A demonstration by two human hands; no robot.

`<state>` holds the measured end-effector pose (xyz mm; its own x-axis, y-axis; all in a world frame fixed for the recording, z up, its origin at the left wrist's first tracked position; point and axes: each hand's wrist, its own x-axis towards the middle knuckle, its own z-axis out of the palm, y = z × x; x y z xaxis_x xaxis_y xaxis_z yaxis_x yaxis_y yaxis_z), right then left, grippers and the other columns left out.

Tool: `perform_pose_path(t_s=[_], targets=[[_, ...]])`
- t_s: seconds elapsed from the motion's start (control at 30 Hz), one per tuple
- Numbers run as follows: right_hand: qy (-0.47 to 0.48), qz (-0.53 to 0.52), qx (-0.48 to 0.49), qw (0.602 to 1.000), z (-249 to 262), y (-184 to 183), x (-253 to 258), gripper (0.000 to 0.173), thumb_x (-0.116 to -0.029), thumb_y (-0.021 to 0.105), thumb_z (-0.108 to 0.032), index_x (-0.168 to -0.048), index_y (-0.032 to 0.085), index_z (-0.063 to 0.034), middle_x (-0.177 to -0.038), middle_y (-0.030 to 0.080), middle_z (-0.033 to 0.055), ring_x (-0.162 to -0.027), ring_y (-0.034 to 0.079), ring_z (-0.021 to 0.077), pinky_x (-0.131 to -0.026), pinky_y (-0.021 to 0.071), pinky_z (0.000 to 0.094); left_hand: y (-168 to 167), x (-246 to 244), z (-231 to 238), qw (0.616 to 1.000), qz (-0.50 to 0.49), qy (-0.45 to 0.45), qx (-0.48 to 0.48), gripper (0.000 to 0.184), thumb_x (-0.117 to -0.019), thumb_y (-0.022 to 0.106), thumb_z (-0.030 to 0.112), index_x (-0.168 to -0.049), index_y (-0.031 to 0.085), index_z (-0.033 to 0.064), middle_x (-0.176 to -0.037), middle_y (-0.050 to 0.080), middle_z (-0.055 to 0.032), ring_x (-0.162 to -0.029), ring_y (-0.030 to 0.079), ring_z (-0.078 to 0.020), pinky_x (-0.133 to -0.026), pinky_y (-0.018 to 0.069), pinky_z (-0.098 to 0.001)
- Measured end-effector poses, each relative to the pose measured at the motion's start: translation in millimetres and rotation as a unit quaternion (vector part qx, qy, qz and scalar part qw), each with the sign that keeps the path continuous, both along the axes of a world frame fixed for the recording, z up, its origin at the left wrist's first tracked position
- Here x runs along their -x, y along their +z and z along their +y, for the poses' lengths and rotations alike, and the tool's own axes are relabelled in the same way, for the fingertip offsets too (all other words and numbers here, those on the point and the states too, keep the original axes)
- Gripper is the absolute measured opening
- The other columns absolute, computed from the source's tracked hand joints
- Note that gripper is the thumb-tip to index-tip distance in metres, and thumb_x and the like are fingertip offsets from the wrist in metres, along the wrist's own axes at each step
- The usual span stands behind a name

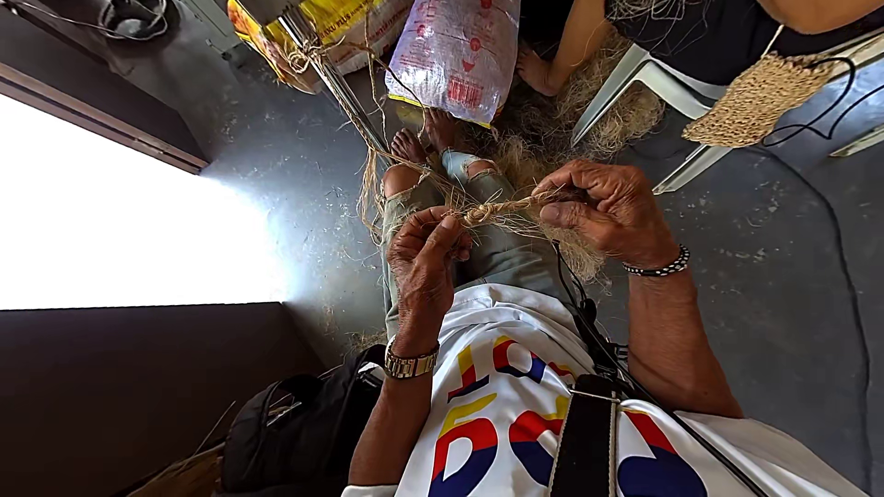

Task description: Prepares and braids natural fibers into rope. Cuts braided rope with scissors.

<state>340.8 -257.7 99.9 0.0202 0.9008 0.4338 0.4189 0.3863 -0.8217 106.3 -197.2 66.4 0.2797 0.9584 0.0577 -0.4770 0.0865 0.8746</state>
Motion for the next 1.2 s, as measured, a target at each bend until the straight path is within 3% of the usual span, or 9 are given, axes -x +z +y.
perform_pose_path(t_s=[0.13,0.3,0.4,0.5,0.67,0.87,1.07,1.13,1.2], targets=[[0.03,-0.02,-0.012,0.999,1,-3,0,0.021,-0.0942,0.068,-0.015,-0.109,0.072,-0.0009,-0.1,0.071,0.0026,-0.088,0.067,0.0024,-0.077,0.0574,0.0173,-1,0,0,0.998,0.028,0.022,-0.057,0.013,-0.0962,0.067,0.005,-0.109,0.069,0.0054,-0.086,0.071,-0.0048,-0.069,0.068,-0.0119,-0.066,0.0602,-0.0266],[0.022,-0.073,-0.024,0.997,0,0,10,0.015,-0.0941,0.066,-0.009,-0.103,0.075,-0.002,-0.094,0.074,0.0027,-0.084,0.069,0.0038,-0.076,0.0587,0.0194,2,-1,-3,0.995,0.045,0.021,-0.084,0.014,-0.0955,0.068,0.004,-0.109,0.069,0.0052,-0.087,0.072,-0.0046,-0.069,0.068,-0.0117,-0.065,0.0604,-0.0261],[-0.004,-0.131,-0.039,0.991,3,-6,17,0.015,-0.0934,0.063,-0.008,-0.097,0.077,-0.004,-0.088,0.073,0.0029,-0.077,0.067,0.0049,-0.071,0.0565,0.0213,4,-3,-5,0.997,0.038,0.009,-0.07,0.013,-0.0955,0.068,0.004,-0.108,0.07,0.0048,-0.087,0.072,-0.0056,-0.069,0.069,-0.0121,-0.064,0.0606,-0.0262],[-0.01,-0.113,-0.051,0.992,6,-8,22,0.013,-0.0926,0.062,-0.005,-0.092,0.075,-0.0026,-0.08,0.07,0.0021,-0.067,0.061,0.002,-0.061,0.0518,0.0174,3,-2,-3,0.998,0.023,0.003,-0.056,0.01,-0.0958,0.067,0.004,-0.105,0.07,0.0051,-0.086,0.071,-0.0063,-0.068,0.068,-0.0122,-0.063,0.06,-0.0264],[-0.037,-0.107,-0.067,0.991,6,-7,15,0.014,-0.0915,0.06,-0.004,-0.09,0.074,-0.0014,-0.081,0.07,0.0031,-0.069,0.062,0.0021,-0.062,0.0522,0.0172,5,17,11,0.997,0.045,0.027,-0.06,0.009,-0.0955,0.065,0.004,-0.101,0.07,0.0079,-0.084,0.071,-0.0035,-0.067,0.067,-0.01,-0.063,0.0588,-0.0253],[-0.112,-0.064,-0.032,0.991,4,-8,6,0.012,-0.0939,0.061,-0.006,-0.093,0.072,-0.0015,-0.076,0.066,0.0017,-0.059,0.056,0.0013,-0.054,0.0481,0.0164,5,56,38,0.983,0.084,0.147,-0.065,0.012,-0.0983,0.059,0.002,-0.1,0.069,0.0089,-0.081,0.072,-0.0004,-0.067,0.067,-0.0084,-0.063,0.0586,-0.0242],[-0.159,0.008,-0.002,0.987,6,-10,7,0.01,-0.0968,0.061,-0.007,-0.094,0.069,-0.0021,-0.067,0.064,0.0007,-0.052,0.058,0.0042,-0.048,0.0498,0.0189,4,75,48,0.924,0.19,0.304,-0.134,0.013,-0.0967,0.06,0.002,-0.109,0.061,0.0064,-0.078,0.066,0.0047,-0.062,0.065,-0.0063,-0.057,0.0568,-0.0226],[-0.156,0.027,-0.002,0.987,7,-10,10,0.01,-0.0968,0.061,-0.007,-0.094,0.069,-0.0018,-0.066,0.065,0.0005,-0.051,0.058,0.0046,-0.047,0.0503,0.0195,5,69,43,0.896,0.25,0.299,-0.213,0.018,-0.0946,0.063,0.004,-0.113,0.061,0.0025,-0.088,0.067,0.0044,-0.072,0.065,-0.0043,-0.065,0.0572,-0.0227],[-0.139,0.05,0.005,0.989,8,-10,14,0.009,-0.0967,0.061,-0.006,-0.093,0.068,-0.0016,-0.066,0.064,0.0004,-0.05,0.058,0.0048,-0.047,0.0511,0.0197,8,57,33,0.85,0.329,0.279,-0.304,0.027,-0.094,0.069,0.011,-0.116,0.063,-0.0028,-0.107,0.068,-0.0055,-0.095,0.066,-0.0096,-0.081,0.0568,-0.0281]])
